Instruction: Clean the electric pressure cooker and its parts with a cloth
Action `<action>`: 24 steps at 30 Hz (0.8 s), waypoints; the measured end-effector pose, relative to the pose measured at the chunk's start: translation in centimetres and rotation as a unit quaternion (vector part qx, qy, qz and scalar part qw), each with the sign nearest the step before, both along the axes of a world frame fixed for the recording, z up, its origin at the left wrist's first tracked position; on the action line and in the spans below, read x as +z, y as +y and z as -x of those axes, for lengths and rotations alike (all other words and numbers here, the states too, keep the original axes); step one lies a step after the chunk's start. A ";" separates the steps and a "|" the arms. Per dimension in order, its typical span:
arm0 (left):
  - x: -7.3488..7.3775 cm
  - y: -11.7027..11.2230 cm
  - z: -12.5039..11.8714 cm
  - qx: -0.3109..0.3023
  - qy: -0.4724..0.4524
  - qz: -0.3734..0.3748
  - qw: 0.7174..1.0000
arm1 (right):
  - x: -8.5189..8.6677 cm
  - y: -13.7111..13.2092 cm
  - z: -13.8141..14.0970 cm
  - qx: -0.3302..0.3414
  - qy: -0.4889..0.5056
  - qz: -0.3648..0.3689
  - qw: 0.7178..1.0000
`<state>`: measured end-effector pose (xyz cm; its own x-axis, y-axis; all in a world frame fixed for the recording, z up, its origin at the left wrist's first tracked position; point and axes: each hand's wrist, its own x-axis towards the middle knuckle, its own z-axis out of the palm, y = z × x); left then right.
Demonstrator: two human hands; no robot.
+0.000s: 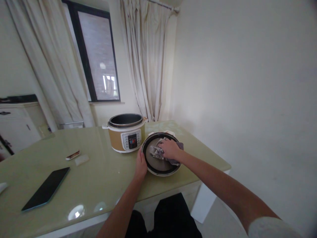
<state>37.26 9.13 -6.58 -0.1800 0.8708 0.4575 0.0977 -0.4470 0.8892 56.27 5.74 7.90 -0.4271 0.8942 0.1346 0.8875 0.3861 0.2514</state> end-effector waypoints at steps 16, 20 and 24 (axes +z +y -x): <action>-0.1 0.1 0.3 0.010 0.012 -0.012 1.000 | 1.0 1.9 2.8 -0.043 0.013 0.011 0.999; -0.1 0.1 0.0 0.009 0.010 -0.004 1.000 | 1.8 0.3 1.5 -0.073 -0.026 0.051 0.996; -0.3 0.4 0.0 0.011 0.006 -0.004 1.000 | 0.5 -1.9 2.1 0.021 -0.097 0.115 0.988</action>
<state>37.24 9.51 -6.85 -0.1929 0.8628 0.4673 0.1176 -0.4525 0.8840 54.19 3.83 8.44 -0.4619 0.8726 -0.1588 0.8131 0.4881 0.3171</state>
